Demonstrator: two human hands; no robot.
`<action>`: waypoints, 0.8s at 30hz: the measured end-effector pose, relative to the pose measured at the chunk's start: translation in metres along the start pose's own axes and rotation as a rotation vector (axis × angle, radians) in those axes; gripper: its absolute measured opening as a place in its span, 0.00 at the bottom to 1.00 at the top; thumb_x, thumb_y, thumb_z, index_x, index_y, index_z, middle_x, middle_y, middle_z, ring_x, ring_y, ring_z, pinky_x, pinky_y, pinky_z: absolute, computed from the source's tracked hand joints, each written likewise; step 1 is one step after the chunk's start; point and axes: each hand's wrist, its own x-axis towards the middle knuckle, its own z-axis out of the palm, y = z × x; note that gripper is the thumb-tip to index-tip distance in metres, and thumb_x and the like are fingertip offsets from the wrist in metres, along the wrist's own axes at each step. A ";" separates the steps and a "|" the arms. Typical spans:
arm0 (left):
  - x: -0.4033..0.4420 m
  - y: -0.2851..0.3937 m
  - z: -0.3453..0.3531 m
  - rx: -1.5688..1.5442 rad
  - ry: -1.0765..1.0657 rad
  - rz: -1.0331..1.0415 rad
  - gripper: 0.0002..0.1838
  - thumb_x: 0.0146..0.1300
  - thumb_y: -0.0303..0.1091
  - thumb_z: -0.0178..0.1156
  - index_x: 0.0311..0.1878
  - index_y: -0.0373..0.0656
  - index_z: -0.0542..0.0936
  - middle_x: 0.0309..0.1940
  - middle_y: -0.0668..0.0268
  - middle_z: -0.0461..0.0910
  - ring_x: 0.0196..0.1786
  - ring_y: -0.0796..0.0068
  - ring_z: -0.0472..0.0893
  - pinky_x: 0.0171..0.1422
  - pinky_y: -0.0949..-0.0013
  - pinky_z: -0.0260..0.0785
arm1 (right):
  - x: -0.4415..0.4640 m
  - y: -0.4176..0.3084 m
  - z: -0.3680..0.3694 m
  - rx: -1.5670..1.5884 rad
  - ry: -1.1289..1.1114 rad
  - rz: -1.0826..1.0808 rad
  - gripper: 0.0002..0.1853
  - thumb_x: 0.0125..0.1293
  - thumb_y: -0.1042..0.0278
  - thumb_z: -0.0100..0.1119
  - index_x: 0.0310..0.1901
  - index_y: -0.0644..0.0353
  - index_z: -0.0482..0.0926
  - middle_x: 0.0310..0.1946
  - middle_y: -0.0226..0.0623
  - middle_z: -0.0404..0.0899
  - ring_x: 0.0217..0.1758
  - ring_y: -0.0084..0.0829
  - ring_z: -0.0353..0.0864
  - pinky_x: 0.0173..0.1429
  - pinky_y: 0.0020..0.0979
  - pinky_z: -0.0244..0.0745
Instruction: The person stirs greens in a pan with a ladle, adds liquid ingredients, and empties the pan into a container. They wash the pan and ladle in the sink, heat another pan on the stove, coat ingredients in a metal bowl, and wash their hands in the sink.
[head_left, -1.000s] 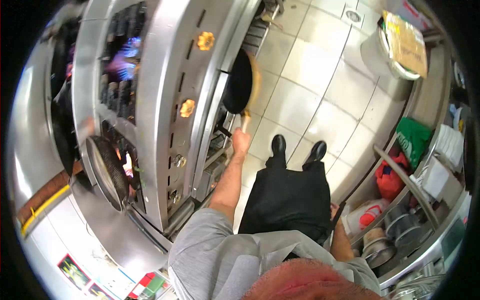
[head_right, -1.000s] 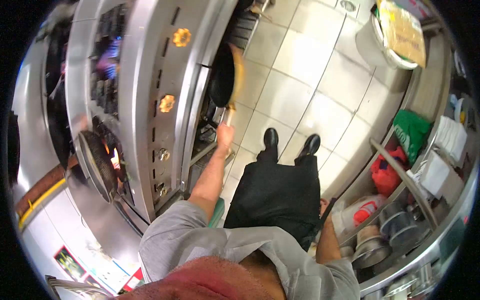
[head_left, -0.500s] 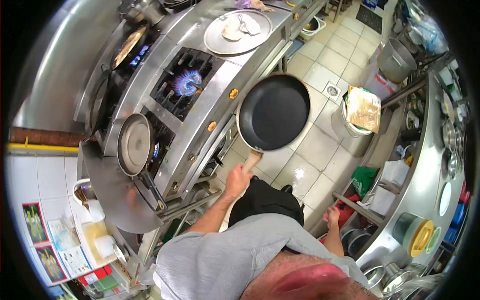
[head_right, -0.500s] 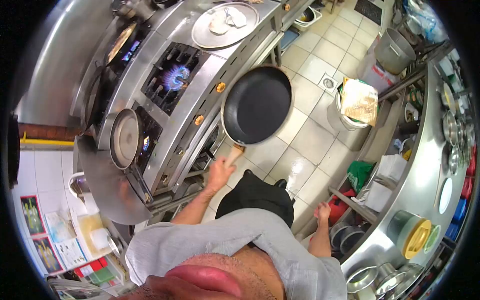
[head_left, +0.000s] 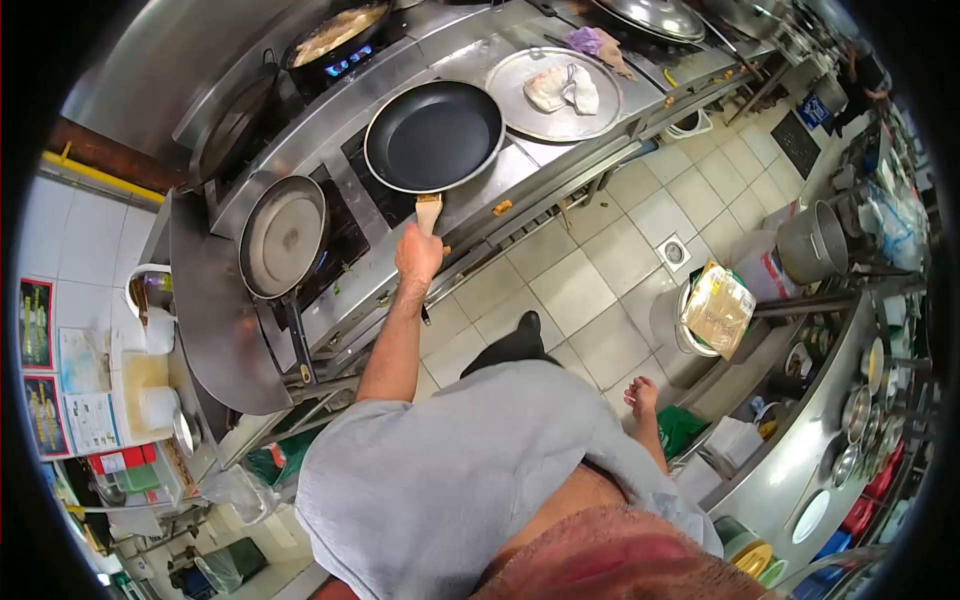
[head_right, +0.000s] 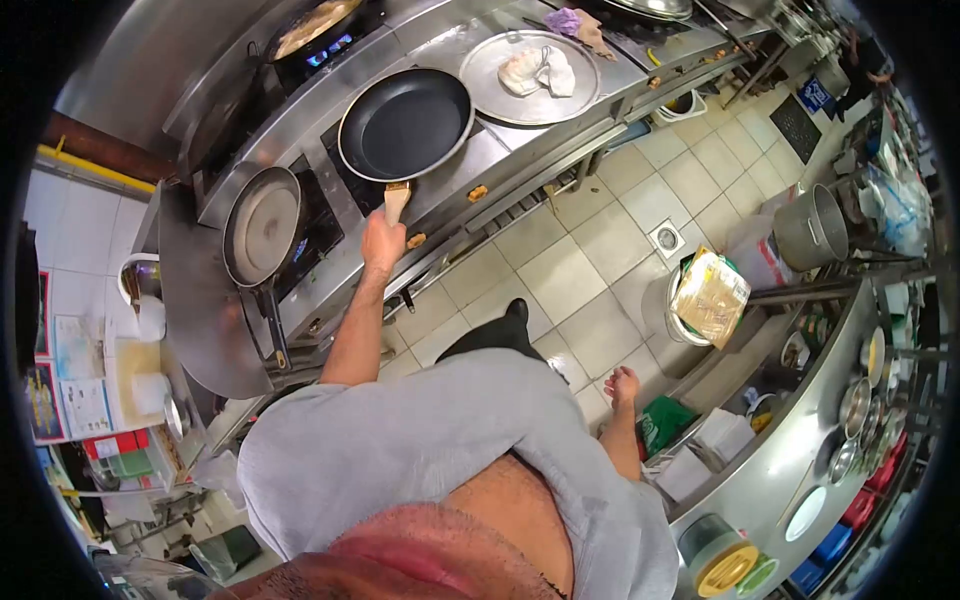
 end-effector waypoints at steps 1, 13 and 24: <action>0.002 0.009 -0.006 -0.099 -0.068 -0.047 0.15 0.50 0.33 0.57 0.37 0.31 0.71 0.31 0.46 0.78 0.30 0.52 0.80 0.39 0.54 0.70 | 0.000 -0.014 0.006 -0.030 -0.034 0.021 0.16 0.58 0.71 0.49 0.49 0.61 0.68 0.22 0.32 0.71 0.17 0.25 0.72 0.17 0.26 0.68; 0.038 0.003 0.070 -0.452 -0.126 -0.104 0.24 0.55 0.37 0.60 0.51 0.33 0.67 0.37 0.57 0.73 0.33 0.70 0.75 0.37 0.67 0.70 | 0.058 -0.267 0.165 -0.376 -0.421 -0.560 0.17 0.58 0.67 0.52 0.48 0.63 0.71 0.21 0.34 0.73 0.20 0.24 0.73 0.23 0.25 0.69; -0.025 0.088 0.033 -0.206 0.469 -0.126 0.25 0.55 0.34 0.60 0.55 0.37 0.67 0.46 0.55 0.67 0.45 0.64 0.70 0.52 0.62 0.63 | 0.069 -0.459 0.226 -0.528 -0.770 -1.047 0.19 0.56 0.67 0.57 0.49 0.64 0.72 0.25 0.34 0.75 0.26 0.23 0.71 0.33 0.25 0.69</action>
